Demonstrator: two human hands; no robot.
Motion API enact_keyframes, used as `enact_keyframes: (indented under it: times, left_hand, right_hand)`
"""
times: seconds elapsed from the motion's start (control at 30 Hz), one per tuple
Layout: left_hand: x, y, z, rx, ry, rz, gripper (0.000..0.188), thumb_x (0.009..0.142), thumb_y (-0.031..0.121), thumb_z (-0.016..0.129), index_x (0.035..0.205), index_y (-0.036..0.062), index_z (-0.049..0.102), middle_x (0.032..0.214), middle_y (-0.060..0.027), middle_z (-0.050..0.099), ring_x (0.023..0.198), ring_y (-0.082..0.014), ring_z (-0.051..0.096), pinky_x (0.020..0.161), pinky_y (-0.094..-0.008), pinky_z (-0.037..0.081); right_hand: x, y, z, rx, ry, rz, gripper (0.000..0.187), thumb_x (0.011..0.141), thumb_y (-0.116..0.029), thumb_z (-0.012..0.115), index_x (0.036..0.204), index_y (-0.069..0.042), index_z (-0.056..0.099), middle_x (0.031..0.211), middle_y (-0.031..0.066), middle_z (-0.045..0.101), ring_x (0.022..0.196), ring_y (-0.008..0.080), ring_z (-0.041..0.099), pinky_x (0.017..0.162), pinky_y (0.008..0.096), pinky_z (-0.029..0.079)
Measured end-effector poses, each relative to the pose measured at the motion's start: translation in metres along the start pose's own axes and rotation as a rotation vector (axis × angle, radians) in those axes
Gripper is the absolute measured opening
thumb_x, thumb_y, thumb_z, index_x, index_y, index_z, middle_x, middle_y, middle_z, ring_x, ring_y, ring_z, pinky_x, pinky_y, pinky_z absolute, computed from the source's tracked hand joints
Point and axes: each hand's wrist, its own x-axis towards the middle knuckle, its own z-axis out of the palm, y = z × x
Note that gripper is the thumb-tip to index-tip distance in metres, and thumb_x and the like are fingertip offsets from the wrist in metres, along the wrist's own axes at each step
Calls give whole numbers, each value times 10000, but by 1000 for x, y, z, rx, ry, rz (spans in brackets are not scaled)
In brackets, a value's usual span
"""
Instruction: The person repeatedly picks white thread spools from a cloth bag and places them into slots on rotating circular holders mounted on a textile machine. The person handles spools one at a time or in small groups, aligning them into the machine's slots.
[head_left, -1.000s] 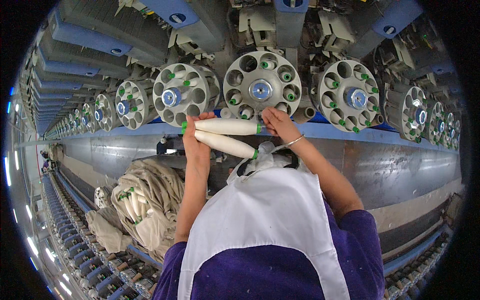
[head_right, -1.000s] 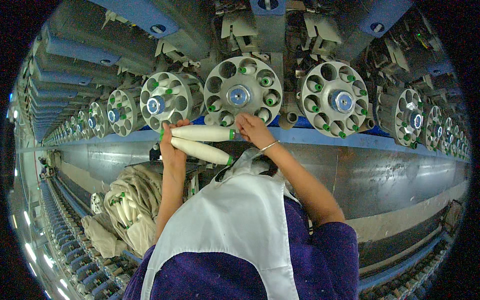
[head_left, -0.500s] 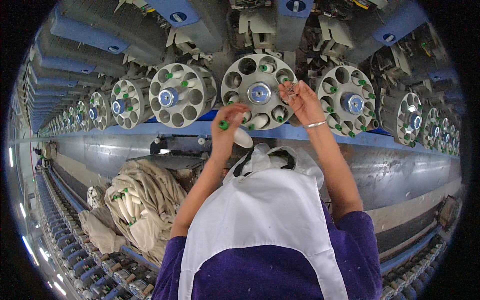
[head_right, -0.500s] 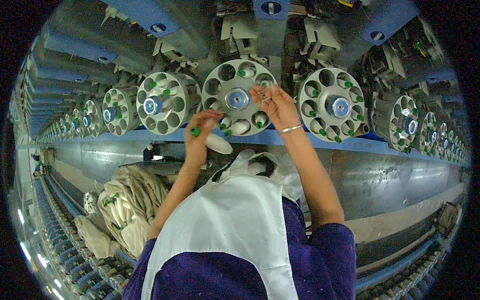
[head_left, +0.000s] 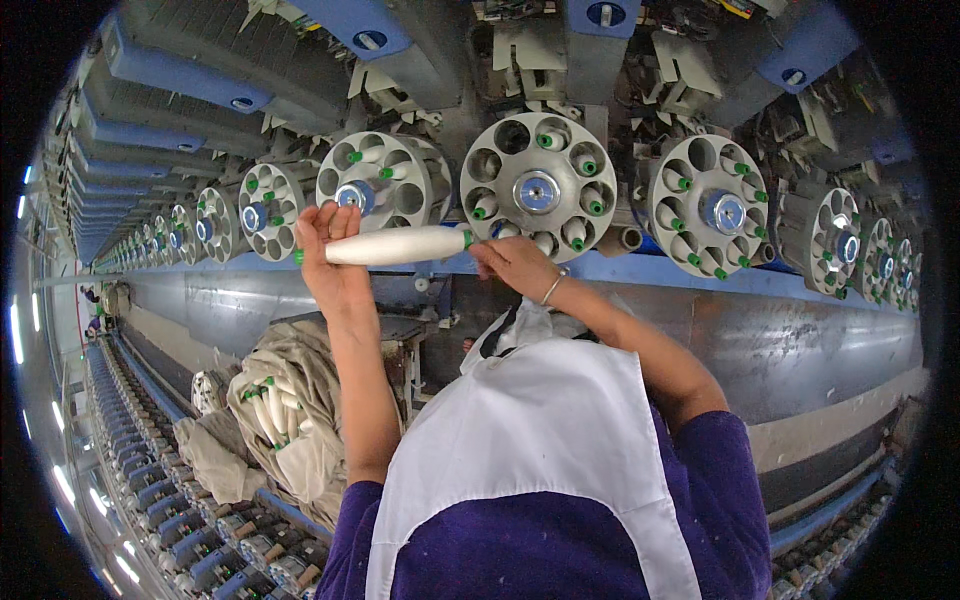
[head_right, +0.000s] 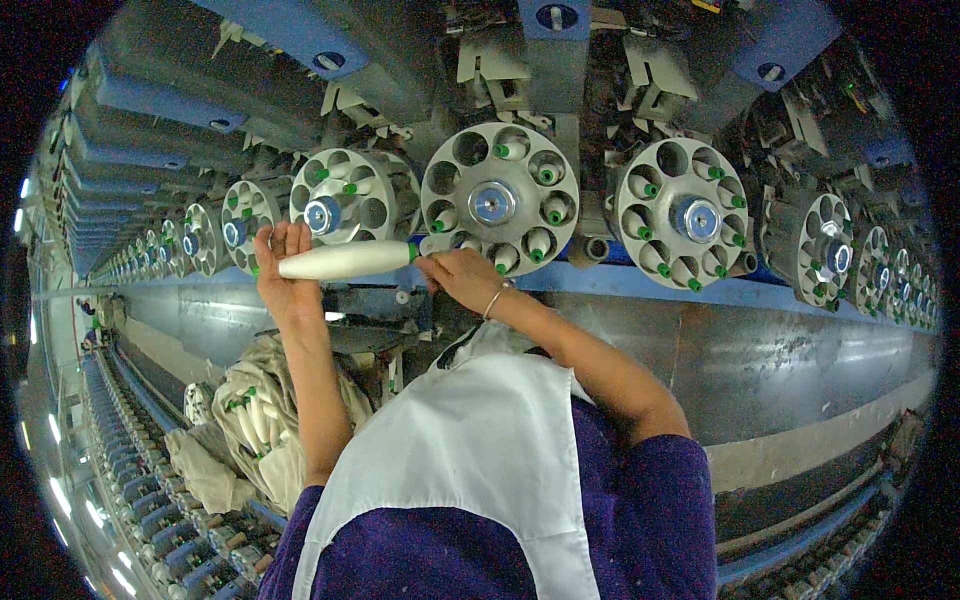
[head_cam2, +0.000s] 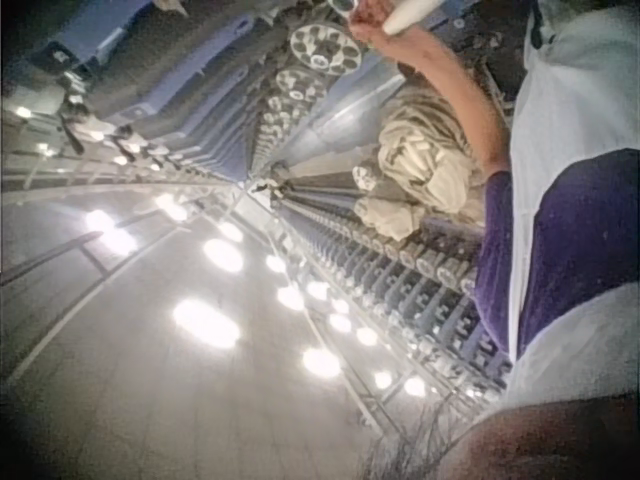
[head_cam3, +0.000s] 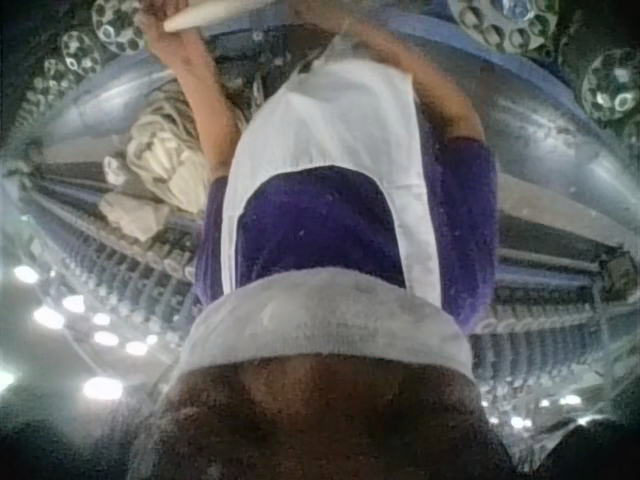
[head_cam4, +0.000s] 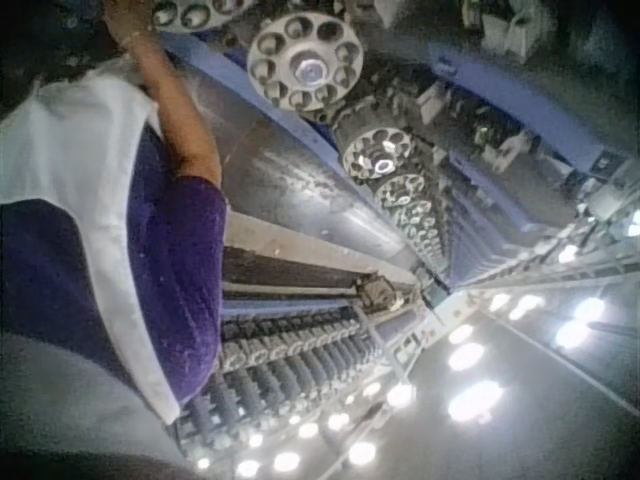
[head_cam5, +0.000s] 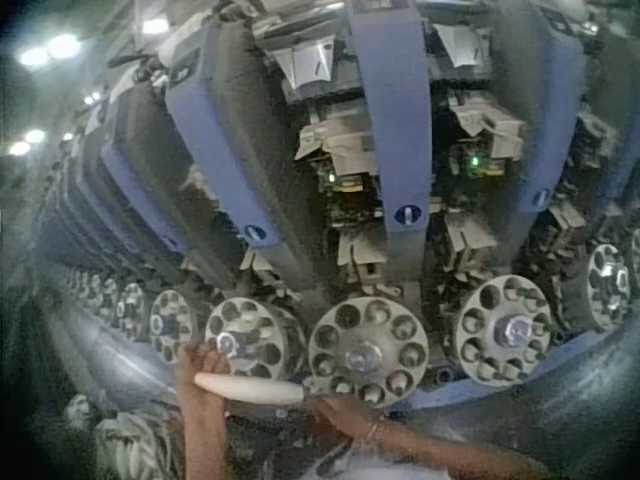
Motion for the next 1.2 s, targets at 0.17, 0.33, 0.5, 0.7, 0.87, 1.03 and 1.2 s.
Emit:
enact_keyframes:
  times: [0.17,0.33,0.5,0.7,0.87,1.03,1.2]
  left_hand:
    - [-4,-12,-8,-70,92,-26,250,953,283,553,1011,41,533,956,-106,604,922,-232,608,962,-425,484]
    - [7,-17,-28,-235,240,-162,241,974,268,510,965,28,522,960,-125,563,936,-252,590,975,-480,471]
    - [4,-30,-33,-222,344,-207,271,989,291,467,917,37,530,876,-123,591,852,-260,610,986,-564,447]
    - [2,-41,-12,-256,240,-267,283,991,295,460,895,40,534,837,-113,595,811,-261,613,999,-588,422]
    - [11,-33,-2,-189,147,-270,293,970,330,501,927,41,519,818,-86,575,828,-237,596,1001,-551,435]
    - [60,54,-21,-221,363,-56,363,943,443,498,887,85,508,817,-87,600,1053,-300,577,982,-660,364]
    - [53,89,-32,-248,332,-93,464,925,541,454,894,79,424,834,-113,586,1033,-322,554,953,-739,269]
  right_hand:
    - [4,18,-4,165,187,-173,196,961,-185,503,886,-26,589,854,68,652,729,180,630,673,313,503]
    - [-11,66,-48,1285,317,-244,99,934,-140,549,921,-51,588,1005,73,637,961,209,618,833,331,517]
    - [-33,84,-99,1756,205,-414,182,958,-210,543,883,-49,584,831,39,593,621,99,484,492,226,385]
    - [-19,35,-57,473,437,-11,303,941,-320,569,1099,-64,606,768,29,642,472,83,498,423,239,383]
    - [6,9,-24,215,-43,-21,299,940,-334,547,1075,-74,606,754,58,633,539,127,560,533,299,463]
    - [9,15,-46,142,388,-72,232,910,-246,566,831,-50,663,778,71,633,748,223,611,697,369,473]
    - [16,24,-43,-837,511,-210,92,813,-148,631,786,-80,688,1054,74,571,1073,255,519,858,403,426]
